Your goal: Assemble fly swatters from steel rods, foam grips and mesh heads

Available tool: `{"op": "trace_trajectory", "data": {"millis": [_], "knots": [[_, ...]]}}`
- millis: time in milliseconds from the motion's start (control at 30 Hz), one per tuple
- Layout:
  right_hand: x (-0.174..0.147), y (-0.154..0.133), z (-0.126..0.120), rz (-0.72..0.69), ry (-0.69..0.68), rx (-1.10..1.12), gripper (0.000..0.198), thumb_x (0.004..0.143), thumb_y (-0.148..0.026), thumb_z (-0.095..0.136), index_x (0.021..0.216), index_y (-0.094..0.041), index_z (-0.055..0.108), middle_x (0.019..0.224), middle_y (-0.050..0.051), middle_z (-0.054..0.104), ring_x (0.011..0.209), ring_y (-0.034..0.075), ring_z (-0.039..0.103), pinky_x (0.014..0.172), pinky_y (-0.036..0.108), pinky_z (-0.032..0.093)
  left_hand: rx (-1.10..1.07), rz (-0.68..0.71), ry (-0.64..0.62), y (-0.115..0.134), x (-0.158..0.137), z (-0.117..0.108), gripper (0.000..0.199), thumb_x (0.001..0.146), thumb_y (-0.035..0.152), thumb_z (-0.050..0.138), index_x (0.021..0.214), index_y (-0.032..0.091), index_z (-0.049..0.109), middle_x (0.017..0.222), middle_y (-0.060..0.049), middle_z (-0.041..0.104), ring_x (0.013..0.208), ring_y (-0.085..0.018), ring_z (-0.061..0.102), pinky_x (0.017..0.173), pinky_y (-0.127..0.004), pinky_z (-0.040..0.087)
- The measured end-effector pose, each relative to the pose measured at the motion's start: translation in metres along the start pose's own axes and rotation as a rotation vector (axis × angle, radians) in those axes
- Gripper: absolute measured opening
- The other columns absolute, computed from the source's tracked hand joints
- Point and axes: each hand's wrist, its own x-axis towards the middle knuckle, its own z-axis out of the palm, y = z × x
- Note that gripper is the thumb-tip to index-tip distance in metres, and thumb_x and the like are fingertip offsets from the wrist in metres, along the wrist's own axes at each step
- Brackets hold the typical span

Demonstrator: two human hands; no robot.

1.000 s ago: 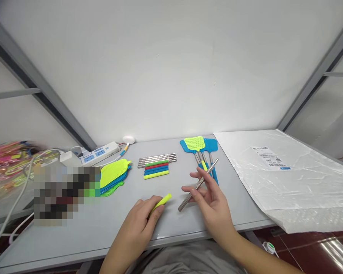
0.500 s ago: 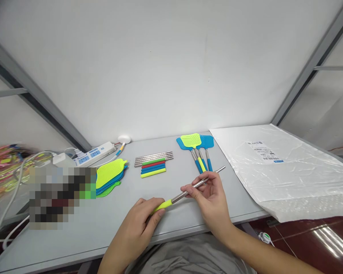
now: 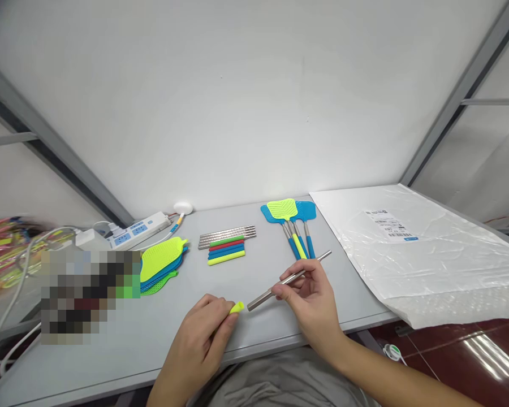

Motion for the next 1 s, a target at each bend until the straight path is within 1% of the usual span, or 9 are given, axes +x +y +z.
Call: {"op": "trace_trajectory", "data": {"millis": [167, 300, 367, 533, 667, 733, 833, 1000], "knots": [[-0.0001, -0.0019, 0.0004, -0.018, 0.019, 0.017, 0.032, 0.074, -0.026, 0.080, 0.091, -0.025, 0.053, 0.083, -0.004, 0.064, 0.062, 0.014, 0.068, 0.058, 0.029, 0.059, 0.030, -0.019, 0.012, -0.0018, -0.0006, 0.0010, 0.018, 0.100, 0.019, 0.041, 0.087, 0.020, 0.053, 0.071, 0.000, 0.052, 0.065, -0.015, 0.045, 0.066, -0.030, 0.036], [-0.0005, -0.0030, 0.0011, -0.018, 0.025, 0.026, 0.032, 0.074, -0.025, 0.081, 0.091, -0.025, 0.054, 0.083, -0.004, 0.064, 0.062, 0.014, 0.069, 0.059, 0.029, 0.059, 0.039, -0.007, -0.043, -0.0016, 0.0010, 0.0010, 0.021, 0.100, 0.020, 0.041, 0.083, 0.020, 0.053, 0.072, 0.000, 0.054, 0.066, -0.016, 0.046, 0.068, -0.030, 0.037], [-0.0001, -0.0037, 0.0015, -0.013, 0.025, 0.024, 0.032, 0.073, -0.025, 0.081, 0.091, -0.025, 0.054, 0.082, -0.004, 0.064, 0.061, 0.014, 0.069, 0.059, 0.029, 0.059, 0.046, -0.001, -0.063, -0.0010, 0.0023, 0.0009, 0.020, 0.100, 0.020, 0.041, 0.085, 0.020, 0.055, 0.073, 0.000, 0.056, 0.067, -0.016, 0.046, 0.069, -0.031, 0.037], [0.0009, -0.0041, 0.0018, 0.000, 0.027, 0.020, 0.033, 0.072, -0.026, 0.082, 0.090, -0.025, 0.054, 0.082, -0.004, 0.065, 0.061, 0.014, 0.070, 0.060, 0.029, 0.059, 0.058, -0.028, -0.045, -0.0001, 0.0039, 0.0010, 0.016, 0.100, 0.022, 0.043, 0.093, 0.021, 0.059, 0.076, -0.001, 0.059, 0.069, -0.017, 0.049, 0.069, -0.031, 0.037], [0.0001, -0.0021, 0.0012, -0.001, 0.015, 0.019, 0.033, 0.074, -0.026, 0.082, 0.091, -0.025, 0.054, 0.083, -0.004, 0.065, 0.062, 0.014, 0.070, 0.061, 0.028, 0.059, 0.039, -0.015, -0.070, -0.0005, 0.0019, 0.0011, 0.015, 0.100, 0.025, 0.045, 0.106, 0.023, 0.058, 0.077, 0.000, 0.062, 0.068, -0.016, 0.052, 0.069, -0.032, 0.036], [-0.0003, -0.0012, 0.0008, -0.002, 0.011, 0.024, 0.033, 0.074, -0.026, 0.082, 0.091, -0.025, 0.054, 0.083, -0.004, 0.064, 0.062, 0.014, 0.070, 0.061, 0.028, 0.059, 0.032, -0.018, -0.095, -0.0002, 0.0006, 0.0010, 0.015, 0.100, 0.024, 0.043, 0.104, 0.023, 0.058, 0.076, 0.000, 0.062, 0.066, -0.016, 0.053, 0.068, -0.033, 0.035], [-0.0008, -0.0010, 0.0006, -0.004, 0.010, 0.030, 0.033, 0.074, -0.026, 0.081, 0.092, -0.025, 0.053, 0.084, -0.004, 0.064, 0.063, 0.015, 0.070, 0.061, 0.029, 0.059, 0.041, -0.010, -0.125, 0.0007, -0.0006, 0.0006, 0.017, 0.101, 0.022, 0.041, 0.095, 0.022, 0.056, 0.075, 0.000, 0.061, 0.065, -0.015, 0.051, 0.068, -0.033, 0.034], [-0.0019, -0.0020, 0.0009, 0.006, 0.007, 0.031, 0.034, 0.073, -0.026, 0.082, 0.091, -0.025, 0.054, 0.084, -0.003, 0.064, 0.064, 0.015, 0.071, 0.061, 0.030, 0.060, 0.076, -0.004, -0.088, -0.0002, 0.0017, 0.0014, 0.017, 0.100, 0.022, 0.042, 0.097, 0.022, 0.058, 0.076, -0.001, 0.061, 0.066, -0.016, 0.051, 0.067, -0.032, 0.035]]}}
